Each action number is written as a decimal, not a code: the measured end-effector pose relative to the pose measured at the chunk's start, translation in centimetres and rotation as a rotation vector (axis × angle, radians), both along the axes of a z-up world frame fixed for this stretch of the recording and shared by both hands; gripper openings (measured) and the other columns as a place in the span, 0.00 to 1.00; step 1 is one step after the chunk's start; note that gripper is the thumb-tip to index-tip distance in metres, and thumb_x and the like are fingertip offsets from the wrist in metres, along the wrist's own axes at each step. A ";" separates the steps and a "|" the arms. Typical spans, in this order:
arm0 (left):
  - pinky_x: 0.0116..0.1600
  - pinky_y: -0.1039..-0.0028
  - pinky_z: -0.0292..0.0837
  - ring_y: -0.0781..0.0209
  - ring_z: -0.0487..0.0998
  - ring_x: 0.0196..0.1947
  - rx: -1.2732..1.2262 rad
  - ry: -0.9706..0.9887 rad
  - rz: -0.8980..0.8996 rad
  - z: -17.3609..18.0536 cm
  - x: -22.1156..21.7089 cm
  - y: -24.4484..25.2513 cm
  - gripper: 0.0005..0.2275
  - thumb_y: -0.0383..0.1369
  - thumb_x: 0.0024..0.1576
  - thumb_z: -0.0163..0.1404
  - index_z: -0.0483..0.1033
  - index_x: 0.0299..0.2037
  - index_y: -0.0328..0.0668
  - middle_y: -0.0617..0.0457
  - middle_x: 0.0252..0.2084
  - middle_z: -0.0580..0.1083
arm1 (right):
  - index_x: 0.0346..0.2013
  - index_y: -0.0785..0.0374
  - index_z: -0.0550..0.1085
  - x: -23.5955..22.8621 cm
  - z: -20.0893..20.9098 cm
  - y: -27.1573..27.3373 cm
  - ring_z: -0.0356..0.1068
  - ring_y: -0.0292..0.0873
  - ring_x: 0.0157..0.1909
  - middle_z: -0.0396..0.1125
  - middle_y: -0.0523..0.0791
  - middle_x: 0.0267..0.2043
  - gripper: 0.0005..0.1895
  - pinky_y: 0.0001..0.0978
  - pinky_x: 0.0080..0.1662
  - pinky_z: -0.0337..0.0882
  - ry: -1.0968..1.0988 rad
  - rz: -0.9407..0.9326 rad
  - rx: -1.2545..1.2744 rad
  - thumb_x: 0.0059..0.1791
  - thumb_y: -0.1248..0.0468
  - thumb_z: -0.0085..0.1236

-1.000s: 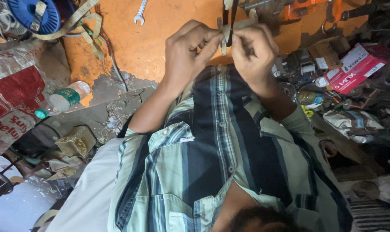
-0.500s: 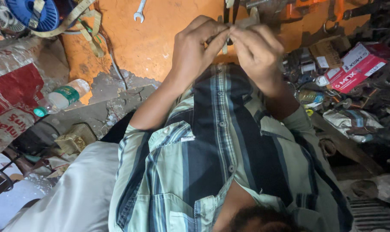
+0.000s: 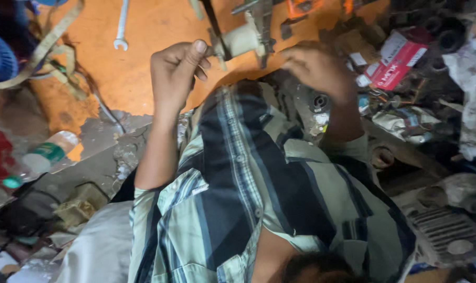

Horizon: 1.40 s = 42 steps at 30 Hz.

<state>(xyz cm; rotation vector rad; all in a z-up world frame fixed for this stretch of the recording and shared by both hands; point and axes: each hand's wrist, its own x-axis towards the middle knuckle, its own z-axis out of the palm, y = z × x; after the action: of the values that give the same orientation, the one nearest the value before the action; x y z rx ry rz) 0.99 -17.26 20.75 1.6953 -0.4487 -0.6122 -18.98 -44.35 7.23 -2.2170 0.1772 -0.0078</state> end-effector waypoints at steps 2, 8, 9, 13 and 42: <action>0.21 0.85 0.64 0.70 0.79 0.22 0.051 0.281 -0.092 -0.8 0.2 -0.1 0.16 0.41 0.65 0.49 0.82 0.37 0.33 0.51 0.28 0.80 | 0.53 0.62 0.79 -2.0 -6.0 -4.2 0.73 0.60 0.49 0.73 0.57 0.49 0.14 0.51 0.52 0.70 0.208 -0.169 -0.246 0.56 0.59 0.54; 0.20 0.84 0.60 0.72 0.74 0.21 -0.112 0.304 -0.012 -1.3 -1.4 -1.5 0.15 0.40 0.62 0.57 0.81 0.41 0.32 0.53 0.28 0.77 | 0.54 0.69 0.75 -1.8 -20.4 -14.9 0.57 0.70 0.64 0.66 0.64 0.60 0.18 0.62 0.62 0.57 -0.254 -0.623 -0.802 0.51 0.66 0.57; 0.20 0.84 0.60 0.72 0.74 0.21 -0.124 0.289 0.002 -1.2 -1.5 -1.5 0.14 0.41 0.63 0.57 0.81 0.41 0.33 0.53 0.27 0.77 | 0.52 0.69 0.76 -1.8 -21.4 -15.8 0.58 0.70 0.63 0.67 0.64 0.59 0.16 0.62 0.61 0.57 -0.222 -0.598 -0.748 0.51 0.64 0.59; 0.19 0.85 0.60 0.73 0.75 0.18 -0.106 0.221 0.053 -1.2 -1.9 -1.8 0.15 0.42 0.64 0.54 0.81 0.37 0.37 0.55 0.24 0.77 | 0.44 0.68 0.78 -1.8 -21.1 -18.1 0.62 0.69 0.59 0.68 0.63 0.54 0.14 0.63 0.57 0.60 -0.069 -0.523 -0.569 0.53 0.59 0.65; 0.39 0.60 0.72 0.48 0.77 0.34 0.191 -1.109 0.364 -3.0 -4.7 -2.0 0.04 0.31 0.59 0.61 0.81 0.40 0.42 0.49 0.32 0.76 | 0.35 0.63 0.72 -2.0 -4.1 0.5 0.64 0.32 0.32 0.66 0.38 0.32 0.37 0.25 0.34 0.63 0.156 0.453 0.785 0.43 0.30 0.64</action>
<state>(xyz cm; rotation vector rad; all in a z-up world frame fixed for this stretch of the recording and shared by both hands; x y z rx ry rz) -3.73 -19.29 17.74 2.1293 -0.8302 0.6352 -21.01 -43.87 3.11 -1.4290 -0.2133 0.4149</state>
